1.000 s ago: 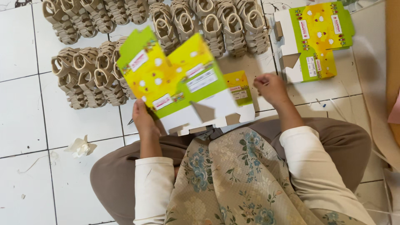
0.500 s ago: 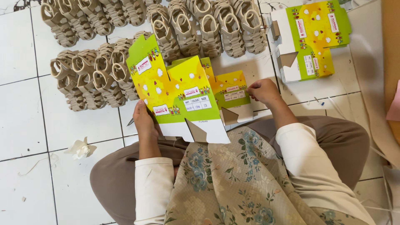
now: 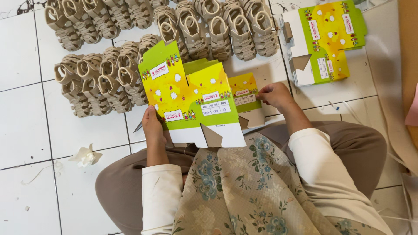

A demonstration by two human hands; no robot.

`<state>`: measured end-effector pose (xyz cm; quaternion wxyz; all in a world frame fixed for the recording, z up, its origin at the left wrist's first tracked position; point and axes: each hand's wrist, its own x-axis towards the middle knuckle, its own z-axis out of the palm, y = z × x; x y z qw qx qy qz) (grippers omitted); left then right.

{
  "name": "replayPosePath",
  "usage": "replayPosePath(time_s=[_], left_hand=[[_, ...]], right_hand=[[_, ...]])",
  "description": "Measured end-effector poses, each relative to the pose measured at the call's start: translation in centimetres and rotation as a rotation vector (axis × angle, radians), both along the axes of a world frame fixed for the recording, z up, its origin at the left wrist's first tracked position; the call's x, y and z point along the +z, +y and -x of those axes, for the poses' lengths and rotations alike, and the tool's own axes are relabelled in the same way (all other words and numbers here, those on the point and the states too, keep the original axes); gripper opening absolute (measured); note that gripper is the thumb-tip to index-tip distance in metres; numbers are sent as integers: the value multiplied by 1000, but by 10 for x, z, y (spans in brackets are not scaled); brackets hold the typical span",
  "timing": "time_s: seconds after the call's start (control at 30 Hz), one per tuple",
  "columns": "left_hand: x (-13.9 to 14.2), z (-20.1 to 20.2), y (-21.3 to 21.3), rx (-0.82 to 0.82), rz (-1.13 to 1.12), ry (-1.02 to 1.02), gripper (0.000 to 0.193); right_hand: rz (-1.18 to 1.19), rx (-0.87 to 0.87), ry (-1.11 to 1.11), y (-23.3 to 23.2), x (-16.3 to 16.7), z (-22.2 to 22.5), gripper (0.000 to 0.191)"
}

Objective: The person assembles flat-packed shoe boxes, picks up pairs of beige sandals, and places them inside the boxes. The person closes the boxes and stacks them on the floor. At one point, the person uses scissors to trim a tag on a sandal before packing it.

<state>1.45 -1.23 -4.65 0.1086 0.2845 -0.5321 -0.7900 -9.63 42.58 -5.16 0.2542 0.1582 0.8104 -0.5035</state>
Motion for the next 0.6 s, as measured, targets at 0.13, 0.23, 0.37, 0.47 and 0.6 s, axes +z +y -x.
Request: replayPosePath(time_s=[0.13,0.23,0.37,0.47,0.6], left_hand=[[-3,0,1,-36,37,-28,38],[-7,1,2,-34,64,-10,39],[-14,2,3,-25,125,-41,37],[-18,2,4,11,220,-50,32],[-15,3,2,72,134,-25,31]], right_hand=[[390,-48,-55,0,23,-2,13],[756,-64,-72,-2,53,-7,11],[949,132,41,-15,85,-21,14],[1051,202,69,-28,95,-34,17],[1063,186,11,-33,92,-30,8]])
